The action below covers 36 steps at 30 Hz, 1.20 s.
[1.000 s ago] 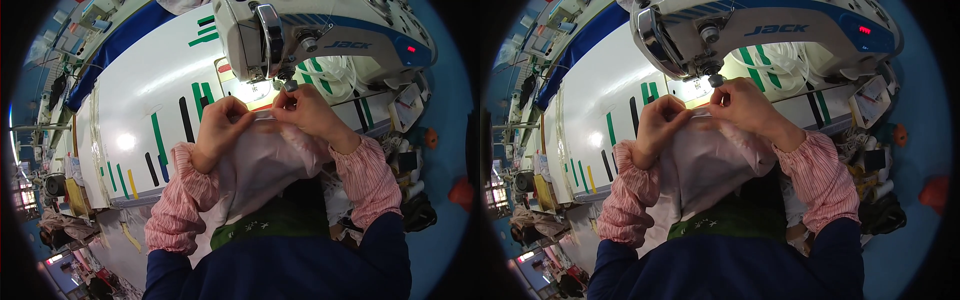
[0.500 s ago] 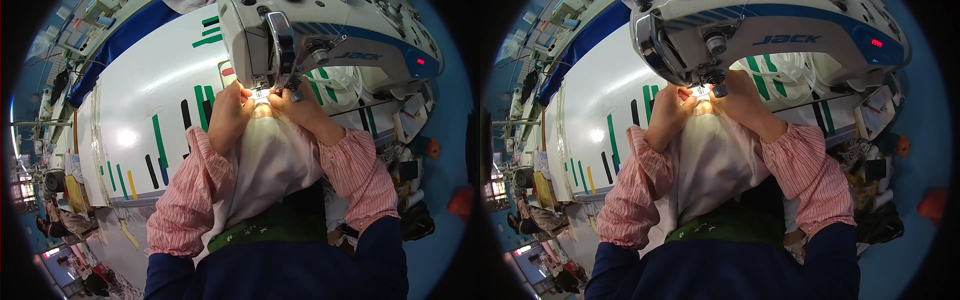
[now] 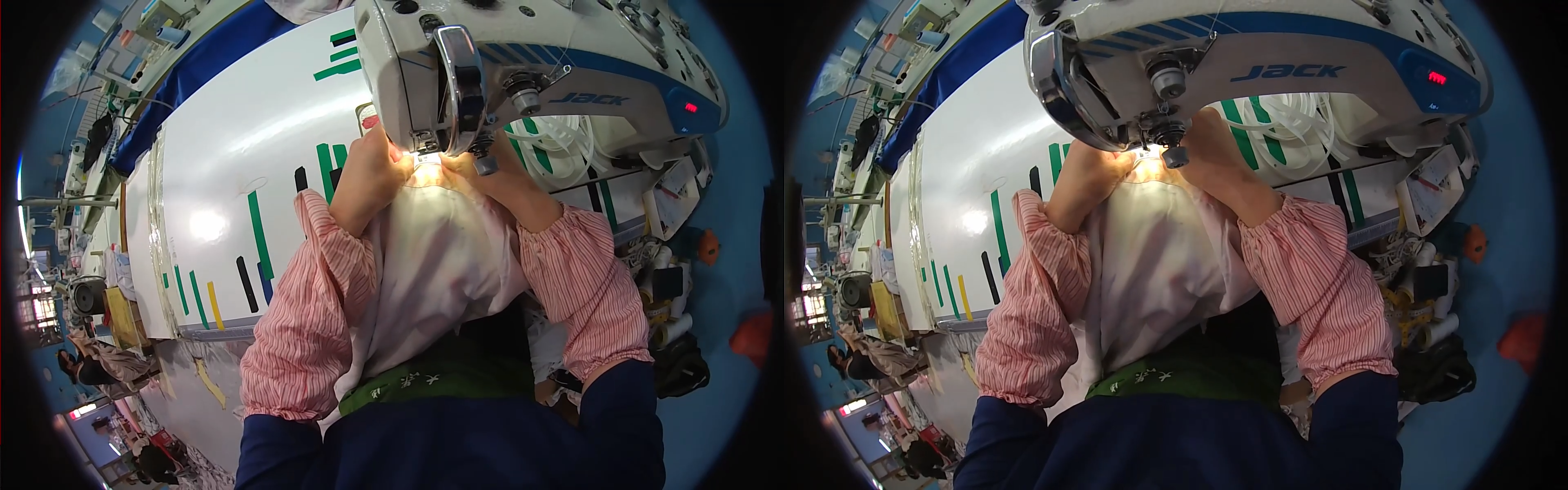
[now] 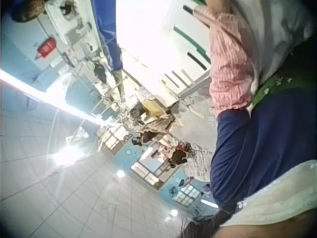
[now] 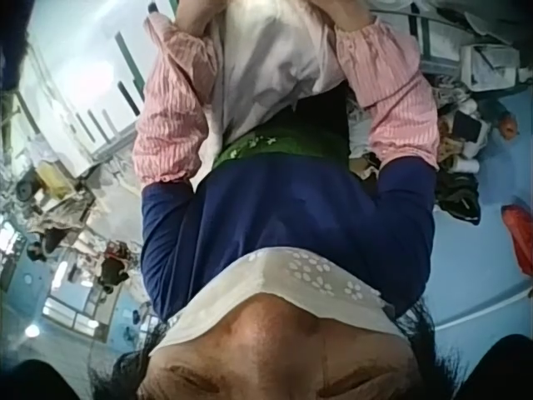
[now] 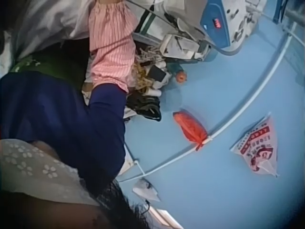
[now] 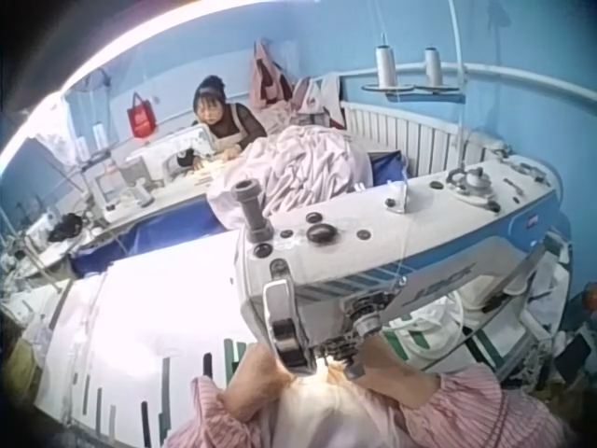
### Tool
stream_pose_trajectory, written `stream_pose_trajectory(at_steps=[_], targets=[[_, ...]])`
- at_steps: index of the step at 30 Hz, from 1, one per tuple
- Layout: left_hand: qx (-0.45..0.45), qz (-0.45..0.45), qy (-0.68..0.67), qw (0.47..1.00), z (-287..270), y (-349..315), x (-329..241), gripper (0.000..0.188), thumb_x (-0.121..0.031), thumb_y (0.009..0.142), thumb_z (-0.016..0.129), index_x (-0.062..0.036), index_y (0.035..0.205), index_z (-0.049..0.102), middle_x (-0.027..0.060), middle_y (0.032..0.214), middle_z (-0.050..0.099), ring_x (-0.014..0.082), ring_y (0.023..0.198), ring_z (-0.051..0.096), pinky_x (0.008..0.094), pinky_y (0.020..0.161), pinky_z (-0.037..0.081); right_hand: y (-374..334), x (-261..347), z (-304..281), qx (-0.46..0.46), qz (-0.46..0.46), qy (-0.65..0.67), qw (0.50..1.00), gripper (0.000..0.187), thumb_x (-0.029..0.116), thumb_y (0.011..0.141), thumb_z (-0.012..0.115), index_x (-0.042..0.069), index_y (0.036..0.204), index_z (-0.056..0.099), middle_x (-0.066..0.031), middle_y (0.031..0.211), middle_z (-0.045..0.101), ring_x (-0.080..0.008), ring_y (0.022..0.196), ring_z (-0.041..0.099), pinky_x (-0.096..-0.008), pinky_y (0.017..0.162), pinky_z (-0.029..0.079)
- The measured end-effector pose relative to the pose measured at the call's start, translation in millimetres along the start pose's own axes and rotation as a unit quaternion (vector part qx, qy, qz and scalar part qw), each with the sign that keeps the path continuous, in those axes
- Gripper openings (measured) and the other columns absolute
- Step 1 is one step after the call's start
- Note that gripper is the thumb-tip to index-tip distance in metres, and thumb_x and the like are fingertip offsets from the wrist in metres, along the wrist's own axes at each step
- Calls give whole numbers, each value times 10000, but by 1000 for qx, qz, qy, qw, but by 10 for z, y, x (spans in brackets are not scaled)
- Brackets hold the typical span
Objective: Sew the edges of white fabric pieces together using an industrial sewing machine.
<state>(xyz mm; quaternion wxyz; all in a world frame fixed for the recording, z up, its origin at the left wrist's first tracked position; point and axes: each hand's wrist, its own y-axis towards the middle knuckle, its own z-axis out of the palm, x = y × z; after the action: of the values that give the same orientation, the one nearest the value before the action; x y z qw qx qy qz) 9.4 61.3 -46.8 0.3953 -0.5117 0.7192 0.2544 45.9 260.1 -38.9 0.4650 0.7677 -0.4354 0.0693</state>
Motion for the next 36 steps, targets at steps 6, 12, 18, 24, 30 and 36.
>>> stream_pose_trajectory(at_steps=[6,12,18,24,30,36], targets=[[-24,73,42,996,-26,-85,-28,270,-104,783,712,61,878,520,204,756,624,364,727,638,406,649,482,-53,-98,31,40,22,16,999,103,104,646,677,26,714,678,-177,734,653,-365,676,628,-447,614,469],[-14,89,53,994,-61,-108,-48,290,-108,782,733,63,864,514,201,774,621,355,737,632,402,656,472,-24,-51,-27,61,41,11,997,127,82,648,675,13,755,687,-189,762,659,-376,724,641,-442,638,493],[-27,117,30,992,-49,-97,-66,294,-88,774,728,36,981,561,196,791,626,368,741,626,411,662,472,47,24,-68,48,28,33,998,156,21,640,665,13,794,684,-192,788,660,-384,762,644,-446,673,510],[-53,136,49,988,-60,-54,-105,303,-76,769,716,20,1019,576,195,815,636,367,775,636,409,696,482,51,-55,-45,111,87,43,989,257,-10,688,660,19,943,678,-192,992,659,-398,956,609,-455,807,496],[2,157,27,987,-125,-97,-98,210,-87,772,718,31,930,646,177,867,640,364,813,628,395,740,493,25,-141,-16,139,102,31,984,340,-80,696,623,2,1024,653,-213,1036,638,-420,1009,584,-463,857,482],[56,194,122,972,-170,-125,-2,171,-100,773,747,-23,921,708,137,886,608,295,849,619,369,757,488,14,-215,-54,146,82,29,985,288,56,784,630,-13,1064,623,-170,1042,648,-294,950,597,-391,838,479]])
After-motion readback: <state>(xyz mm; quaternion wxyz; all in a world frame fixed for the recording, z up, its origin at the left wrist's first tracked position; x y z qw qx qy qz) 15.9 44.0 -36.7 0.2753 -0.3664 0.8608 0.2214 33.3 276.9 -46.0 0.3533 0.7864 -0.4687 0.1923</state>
